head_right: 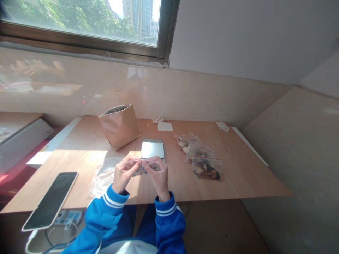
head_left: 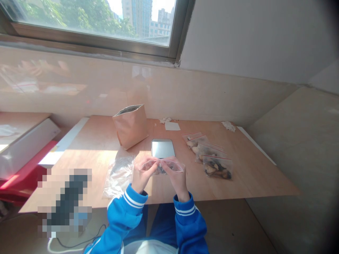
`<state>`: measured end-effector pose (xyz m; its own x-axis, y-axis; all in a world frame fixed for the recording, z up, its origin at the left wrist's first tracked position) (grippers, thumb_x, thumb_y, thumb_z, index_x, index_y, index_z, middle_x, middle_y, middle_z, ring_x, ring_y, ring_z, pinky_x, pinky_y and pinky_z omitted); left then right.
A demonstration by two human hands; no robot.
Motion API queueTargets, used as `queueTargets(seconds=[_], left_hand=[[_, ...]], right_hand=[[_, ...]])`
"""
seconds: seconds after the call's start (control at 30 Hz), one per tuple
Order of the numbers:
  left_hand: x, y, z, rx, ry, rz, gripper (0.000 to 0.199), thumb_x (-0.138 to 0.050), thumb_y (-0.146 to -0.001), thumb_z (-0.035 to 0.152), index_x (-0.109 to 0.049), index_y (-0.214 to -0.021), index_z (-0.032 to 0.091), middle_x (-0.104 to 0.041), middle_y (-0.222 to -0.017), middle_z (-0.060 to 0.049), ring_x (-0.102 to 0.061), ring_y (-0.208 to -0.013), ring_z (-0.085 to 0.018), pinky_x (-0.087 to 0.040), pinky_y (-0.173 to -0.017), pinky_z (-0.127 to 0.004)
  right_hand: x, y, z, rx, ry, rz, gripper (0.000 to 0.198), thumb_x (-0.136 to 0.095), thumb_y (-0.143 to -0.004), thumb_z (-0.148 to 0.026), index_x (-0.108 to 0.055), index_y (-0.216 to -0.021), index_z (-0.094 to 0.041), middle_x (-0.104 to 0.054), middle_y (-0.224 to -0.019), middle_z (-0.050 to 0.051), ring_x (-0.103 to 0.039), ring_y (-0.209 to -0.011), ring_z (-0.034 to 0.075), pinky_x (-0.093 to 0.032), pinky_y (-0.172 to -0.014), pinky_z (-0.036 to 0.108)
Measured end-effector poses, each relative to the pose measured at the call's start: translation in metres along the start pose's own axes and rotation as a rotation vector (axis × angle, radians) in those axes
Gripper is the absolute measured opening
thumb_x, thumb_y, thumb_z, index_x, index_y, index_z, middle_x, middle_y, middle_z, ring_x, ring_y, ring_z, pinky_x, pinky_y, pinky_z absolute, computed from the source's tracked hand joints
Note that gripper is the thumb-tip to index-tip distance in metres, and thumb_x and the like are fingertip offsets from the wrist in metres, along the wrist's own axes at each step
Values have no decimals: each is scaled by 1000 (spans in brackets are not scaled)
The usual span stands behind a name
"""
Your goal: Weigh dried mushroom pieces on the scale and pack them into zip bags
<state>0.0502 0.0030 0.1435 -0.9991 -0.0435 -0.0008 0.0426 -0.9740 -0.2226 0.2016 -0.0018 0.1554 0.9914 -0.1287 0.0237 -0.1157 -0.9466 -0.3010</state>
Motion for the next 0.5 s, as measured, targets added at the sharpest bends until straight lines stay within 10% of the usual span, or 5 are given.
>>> queueTargets(seconds=[0.5], left_hand=[[4,6,-32,225,237,223,30,-70,-74,45,-75,-77,15,-75,-78,-7,-71,-76,-22,-57,-69,-31]], right_hand=[[12,12,34,-162,-147,219,41,-56,-88,-51,-71,-70,-17,-71,-66,5,-66,-64,20,-53,-62,31]])
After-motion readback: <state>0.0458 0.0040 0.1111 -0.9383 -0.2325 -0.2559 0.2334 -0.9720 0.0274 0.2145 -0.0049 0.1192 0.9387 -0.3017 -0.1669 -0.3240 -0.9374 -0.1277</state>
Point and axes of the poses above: each hand's wrist, its own y-axis away from the middle knuckle, its own x-axis out of the back of the hand, z = x × y, the point moved 10 cm from there along -y, towards the middle knuckle
